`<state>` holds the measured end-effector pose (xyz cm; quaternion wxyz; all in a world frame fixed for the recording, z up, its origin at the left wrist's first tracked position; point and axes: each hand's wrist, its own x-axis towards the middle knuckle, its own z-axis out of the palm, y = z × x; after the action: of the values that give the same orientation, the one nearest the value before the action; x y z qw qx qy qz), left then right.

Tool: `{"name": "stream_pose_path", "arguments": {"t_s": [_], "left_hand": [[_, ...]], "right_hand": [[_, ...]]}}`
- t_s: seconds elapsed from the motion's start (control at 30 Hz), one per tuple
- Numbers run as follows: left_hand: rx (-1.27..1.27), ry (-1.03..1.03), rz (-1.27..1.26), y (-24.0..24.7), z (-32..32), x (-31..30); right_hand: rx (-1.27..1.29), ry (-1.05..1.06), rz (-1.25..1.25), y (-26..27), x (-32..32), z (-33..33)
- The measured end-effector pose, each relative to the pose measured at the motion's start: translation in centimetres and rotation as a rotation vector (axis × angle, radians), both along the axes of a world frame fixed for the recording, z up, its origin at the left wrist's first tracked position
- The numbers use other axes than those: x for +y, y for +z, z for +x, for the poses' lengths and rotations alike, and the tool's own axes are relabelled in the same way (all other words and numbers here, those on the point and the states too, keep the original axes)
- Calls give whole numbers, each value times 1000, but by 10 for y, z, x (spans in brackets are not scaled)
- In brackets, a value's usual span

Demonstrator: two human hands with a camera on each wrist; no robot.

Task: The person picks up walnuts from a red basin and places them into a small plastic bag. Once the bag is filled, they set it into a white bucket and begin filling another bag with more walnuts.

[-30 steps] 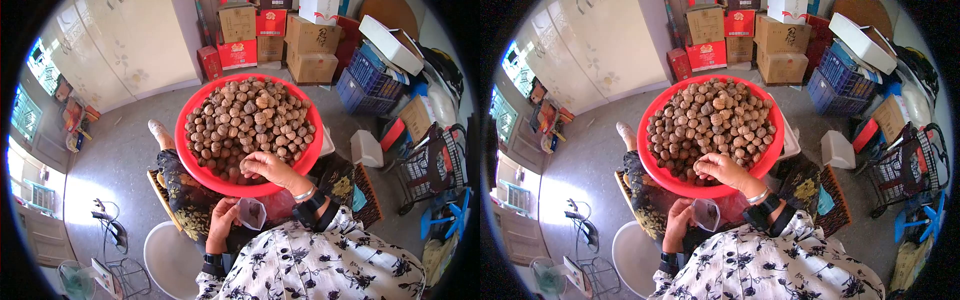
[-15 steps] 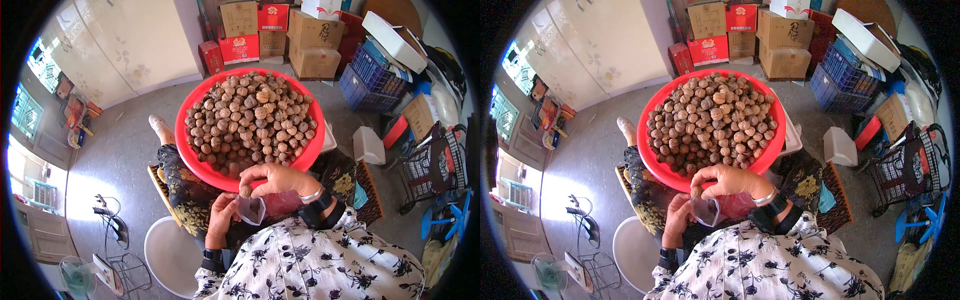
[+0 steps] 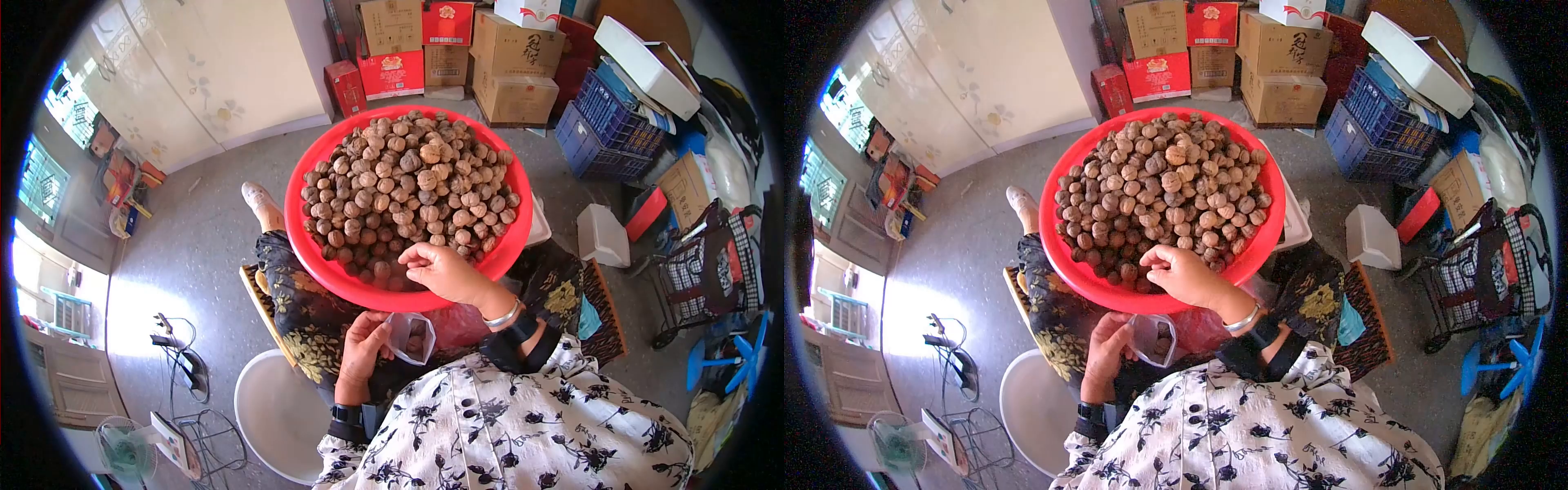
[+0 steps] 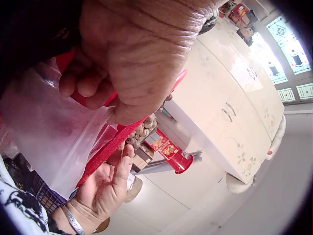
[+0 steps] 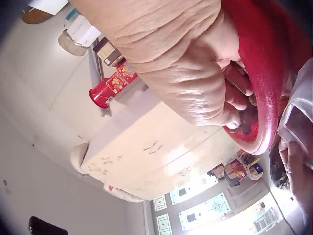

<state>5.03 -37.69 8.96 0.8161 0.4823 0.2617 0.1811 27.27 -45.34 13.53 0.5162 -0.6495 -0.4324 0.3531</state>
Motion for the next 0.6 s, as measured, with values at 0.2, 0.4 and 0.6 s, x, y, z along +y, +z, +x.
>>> {"name": "stream_pose_path", "arguments": {"t_s": [0.2, 0.4, 0.6], "left_hand": [[-3, 7, -15, 0, 0, -1], [-25, -17, -19, -1, -1, 0], [2, -22, -24, -3, -2, 0]], "right_hand": [[-317, 77, -10, 1, 13, -6], [-498, 266, -32, 5, 24, -9], [-677, 256, -52, -5, 34, -7]]}}
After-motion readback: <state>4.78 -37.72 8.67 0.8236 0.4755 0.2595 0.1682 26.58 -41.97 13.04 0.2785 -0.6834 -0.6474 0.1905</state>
